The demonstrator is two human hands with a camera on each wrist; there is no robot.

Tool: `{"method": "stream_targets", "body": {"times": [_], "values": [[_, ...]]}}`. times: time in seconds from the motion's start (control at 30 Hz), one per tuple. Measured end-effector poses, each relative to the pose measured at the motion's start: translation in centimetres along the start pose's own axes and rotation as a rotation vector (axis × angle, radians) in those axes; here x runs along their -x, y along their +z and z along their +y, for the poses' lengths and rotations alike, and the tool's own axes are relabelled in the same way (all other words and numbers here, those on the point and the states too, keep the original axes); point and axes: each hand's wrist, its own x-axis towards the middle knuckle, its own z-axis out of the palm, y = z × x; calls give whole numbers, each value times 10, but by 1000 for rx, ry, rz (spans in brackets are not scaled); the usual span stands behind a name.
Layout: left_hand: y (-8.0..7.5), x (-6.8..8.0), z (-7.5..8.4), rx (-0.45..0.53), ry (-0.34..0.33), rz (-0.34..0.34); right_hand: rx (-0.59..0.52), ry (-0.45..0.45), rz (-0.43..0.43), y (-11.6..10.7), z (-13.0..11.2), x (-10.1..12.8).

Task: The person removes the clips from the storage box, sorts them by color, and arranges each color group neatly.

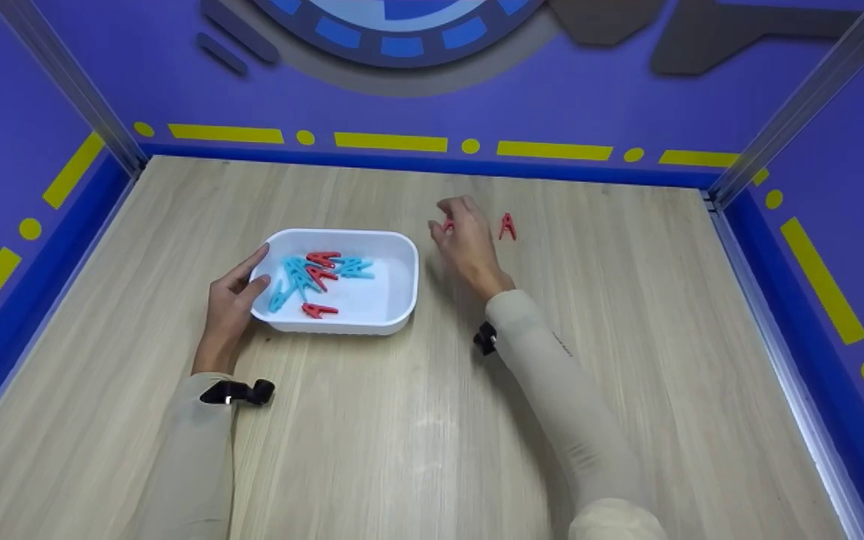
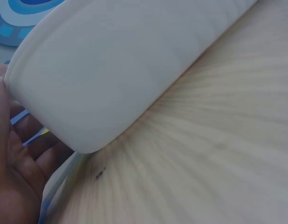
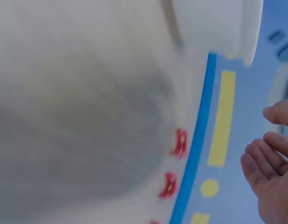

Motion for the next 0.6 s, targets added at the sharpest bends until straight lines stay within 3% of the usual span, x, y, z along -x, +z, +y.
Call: {"method": "stream_targets", "body": {"times": [0.33,0.6], "values": [[0,-1,0,11,-27,-2,-22,-125,-40,24,-37,11],[1,0,3,-2,-25,-3,-96,-146,-83,48,-58,21]]}}
